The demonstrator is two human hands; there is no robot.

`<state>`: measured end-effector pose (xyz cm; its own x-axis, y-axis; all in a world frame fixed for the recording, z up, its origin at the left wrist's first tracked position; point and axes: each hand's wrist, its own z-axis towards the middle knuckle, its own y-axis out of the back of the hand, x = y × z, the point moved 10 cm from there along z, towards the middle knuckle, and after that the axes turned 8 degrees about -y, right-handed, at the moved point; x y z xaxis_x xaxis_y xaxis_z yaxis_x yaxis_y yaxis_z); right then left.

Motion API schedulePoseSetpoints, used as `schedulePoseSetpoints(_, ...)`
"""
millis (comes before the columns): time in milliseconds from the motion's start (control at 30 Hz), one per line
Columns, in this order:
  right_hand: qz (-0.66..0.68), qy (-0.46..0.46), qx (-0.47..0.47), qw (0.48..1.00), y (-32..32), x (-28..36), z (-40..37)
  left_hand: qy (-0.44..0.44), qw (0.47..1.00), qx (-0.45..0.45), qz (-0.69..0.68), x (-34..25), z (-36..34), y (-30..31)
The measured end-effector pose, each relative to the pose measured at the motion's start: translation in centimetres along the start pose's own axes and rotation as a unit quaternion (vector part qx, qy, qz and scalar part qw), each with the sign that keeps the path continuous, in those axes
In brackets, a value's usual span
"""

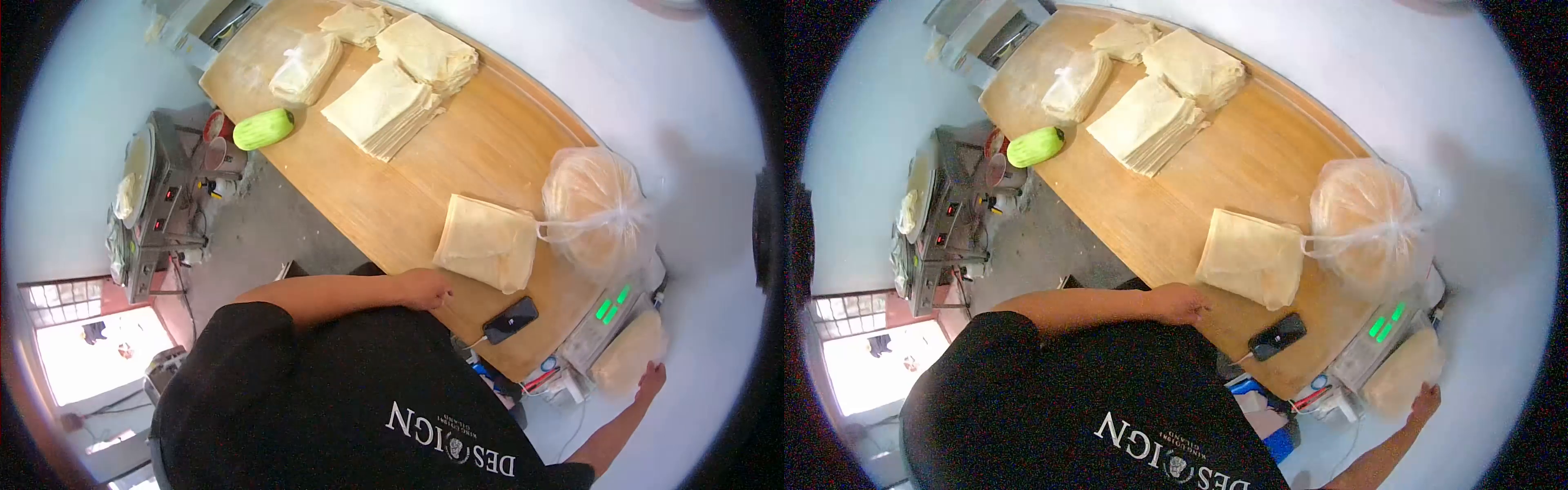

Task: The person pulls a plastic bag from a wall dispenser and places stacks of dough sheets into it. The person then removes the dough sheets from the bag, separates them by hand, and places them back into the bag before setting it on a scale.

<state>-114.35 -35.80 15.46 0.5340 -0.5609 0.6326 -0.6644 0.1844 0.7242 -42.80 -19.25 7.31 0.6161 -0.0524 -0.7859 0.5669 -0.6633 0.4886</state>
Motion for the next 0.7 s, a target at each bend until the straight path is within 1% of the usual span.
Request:
schedulePoseSetpoints(67,0.007,0.007,0.003,1.0,0.4,2.7,-2.1,-0.003,1.0,-0.004,-0.007,0.6,-0.3,0.2)
schedulePoseSetpoints(133,0.036,0.06,0.011,0.997,0.2,8.6,-6.9,-0.012,1.0,0.0,-0.011,1.4,-0.6,0.2)
schedulePoseSetpoints(200,0.038,0.077,0.0,0.996,0.2,12.8,-10.6,-0.039,0.999,-0.007,-0.014,2.3,-1.1,0.4)
schedulePoseSetpoints(267,0.04,0.094,-0.014,0.995,-0.6,17.3,-14.7,-0.048,0.999,-0.007,-0.024,3.3,-1.7,1.0)
schedulePoseSetpoints(300,0.057,0.112,-0.003,0.992,-1.6,20.0,-17.0,-0.051,0.998,-0.01,-0.035,3.9,-2.0,1.5)
schedulePoseSetpoints(333,0.074,0.131,0.008,0.989,-3.0,22.8,-19.4,-0.058,0.998,-0.009,-0.036,4.1,-2.4,2.3)
schedulePoseSetpoints(400,0.084,0.127,-0.008,0.988,-6.1,27.5,-24.3,-0.058,0.996,0.014,-0.065,4.5,-3.5,4.1)
schedulePoseSetpoints(467,0.096,0.126,-0.022,0.987,-9.6,31.9,-28.3,-0.071,0.993,0.007,-0.09,6.2,-4.5,5.6)
schedulePoseSetpoints(533,0.103,0.085,0.014,0.991,-14.2,34.2,-31.3,-0.082,0.989,0.004,-0.122,8.6,-5.9,6.7)
schedulePoseSetpoints(600,0.099,0.096,0.07,0.988,-19.1,35.3,-32.4,-0.079,0.977,-0.008,-0.199,11.8,-6.9,7.7)
schedulePoseSetpoints(633,0.097,0.109,0.088,0.985,-22.3,37.6,-34.2,-0.087,0.975,-0.011,-0.204,13.2,-7.6,8.7)
schedulePoseSetpoints(667,0.095,0.121,0.107,0.982,-25.8,39.9,-36.5,-0.077,0.98,-0.022,-0.183,15.0,-8.6,9.9)
schedulePoseSetpoints(700,0.093,0.12,0.13,0.98,-28.9,41.0,-37.7,-0.065,0.984,-0.038,-0.16,16.7,-9.8,11.4)
